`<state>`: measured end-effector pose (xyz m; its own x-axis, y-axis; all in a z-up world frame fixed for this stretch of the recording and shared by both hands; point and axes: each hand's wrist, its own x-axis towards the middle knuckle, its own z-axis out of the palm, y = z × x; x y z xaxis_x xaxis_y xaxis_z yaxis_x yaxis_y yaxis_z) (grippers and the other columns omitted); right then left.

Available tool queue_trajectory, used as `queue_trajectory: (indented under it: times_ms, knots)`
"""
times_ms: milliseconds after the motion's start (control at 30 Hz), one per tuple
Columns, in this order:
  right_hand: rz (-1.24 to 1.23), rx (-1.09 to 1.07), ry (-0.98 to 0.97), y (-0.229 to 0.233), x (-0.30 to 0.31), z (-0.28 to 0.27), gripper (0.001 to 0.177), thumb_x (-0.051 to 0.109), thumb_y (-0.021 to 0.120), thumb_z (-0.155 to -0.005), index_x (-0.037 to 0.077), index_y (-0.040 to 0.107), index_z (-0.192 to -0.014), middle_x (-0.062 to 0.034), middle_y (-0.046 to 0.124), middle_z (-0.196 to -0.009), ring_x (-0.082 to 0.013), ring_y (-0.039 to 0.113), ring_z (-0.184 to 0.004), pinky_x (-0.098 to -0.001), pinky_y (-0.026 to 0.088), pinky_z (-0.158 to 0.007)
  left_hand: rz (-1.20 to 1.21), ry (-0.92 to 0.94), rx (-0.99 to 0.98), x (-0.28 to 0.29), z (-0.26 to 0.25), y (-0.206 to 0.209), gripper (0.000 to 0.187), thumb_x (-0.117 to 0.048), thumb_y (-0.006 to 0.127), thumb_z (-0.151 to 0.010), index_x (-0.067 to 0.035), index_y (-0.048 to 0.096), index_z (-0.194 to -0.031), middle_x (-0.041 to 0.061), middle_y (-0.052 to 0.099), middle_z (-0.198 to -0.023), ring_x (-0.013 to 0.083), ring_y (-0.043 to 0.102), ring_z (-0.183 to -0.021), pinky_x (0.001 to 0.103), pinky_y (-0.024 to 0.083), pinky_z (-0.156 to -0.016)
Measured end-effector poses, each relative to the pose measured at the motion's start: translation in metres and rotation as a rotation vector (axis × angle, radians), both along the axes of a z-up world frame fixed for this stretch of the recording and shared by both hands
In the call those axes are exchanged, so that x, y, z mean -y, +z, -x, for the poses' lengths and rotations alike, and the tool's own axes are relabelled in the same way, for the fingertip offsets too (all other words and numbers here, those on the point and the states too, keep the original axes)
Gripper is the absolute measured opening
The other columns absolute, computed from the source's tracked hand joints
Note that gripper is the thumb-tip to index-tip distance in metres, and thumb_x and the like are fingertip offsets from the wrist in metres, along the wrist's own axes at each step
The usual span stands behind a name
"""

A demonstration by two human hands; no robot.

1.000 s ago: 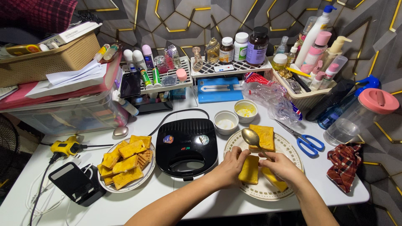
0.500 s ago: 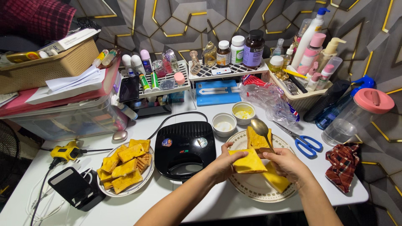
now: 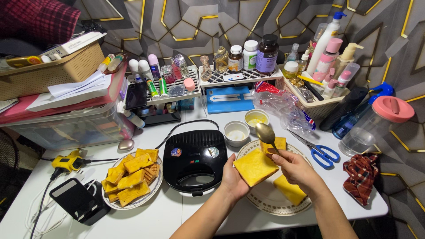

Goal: The person toasts yellow-coated bread slices in an electric sandwich press, opening the lid and removing finished pieces. They use a spoon to spread filling between bread slices and stack the finished sandwiches on a plate.

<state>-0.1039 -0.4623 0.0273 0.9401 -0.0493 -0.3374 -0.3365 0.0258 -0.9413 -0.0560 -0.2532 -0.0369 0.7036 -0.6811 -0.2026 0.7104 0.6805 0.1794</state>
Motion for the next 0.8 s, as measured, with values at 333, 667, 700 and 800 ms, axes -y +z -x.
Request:
queue_trajectory:
  times_ms: [333,667,700,800]
  knots:
    - [1.471,0.435,-0.231,0.019,-0.045,0.055,0.034,0.021,0.068,-0.087,0.03,0.076,-0.119,-0.0019,0.069,-0.089,-0.0265,0.071,-0.08,-0.0401,0.057,-0.072,0.063,0.061,0.036,0.0,0.003,0.03,0.078,-0.063,0.018,-0.095,-0.012,0.045,-0.148,0.019,0.052,-0.148,0.0417,0.052,-0.133,0.066,0.038,-0.105]
    - [1.418,0.419,-0.04,0.034,-0.048,0.069,0.05,0.015,0.07,-0.08,0.042,0.075,-0.121,0.0008,0.067,-0.082,-0.0244,0.07,-0.073,-0.0393,0.058,-0.067,0.111,0.148,0.137,-0.003,-0.006,0.011,0.067,-0.052,0.027,-0.103,-0.009,0.047,-0.151,0.02,0.055,-0.147,0.041,0.054,-0.133,0.062,0.045,-0.108]
    - [1.426,0.382,-0.054,0.035,-0.048,0.067,0.054,0.013,0.068,-0.081,0.043,0.074,-0.125,0.0004,0.067,-0.083,-0.024,0.071,-0.073,-0.039,0.057,-0.067,0.124,0.141,0.137,-0.002,-0.004,0.009,0.067,-0.051,0.027,-0.104,-0.008,0.047,-0.151,0.02,0.055,-0.147,0.0406,0.055,-0.133,0.061,0.046,-0.108]
    - [1.458,0.408,-0.153,0.029,-0.06,0.06,0.046,0.018,0.069,-0.08,0.033,0.072,-0.123,-0.0029,0.065,-0.086,-0.0257,0.069,-0.074,-0.0394,0.057,-0.066,0.189,0.144,0.118,0.004,0.002,0.007,0.065,-0.048,0.026,-0.108,-0.006,0.047,-0.153,0.02,0.056,-0.148,0.0396,0.056,-0.133,0.058,0.048,-0.109]
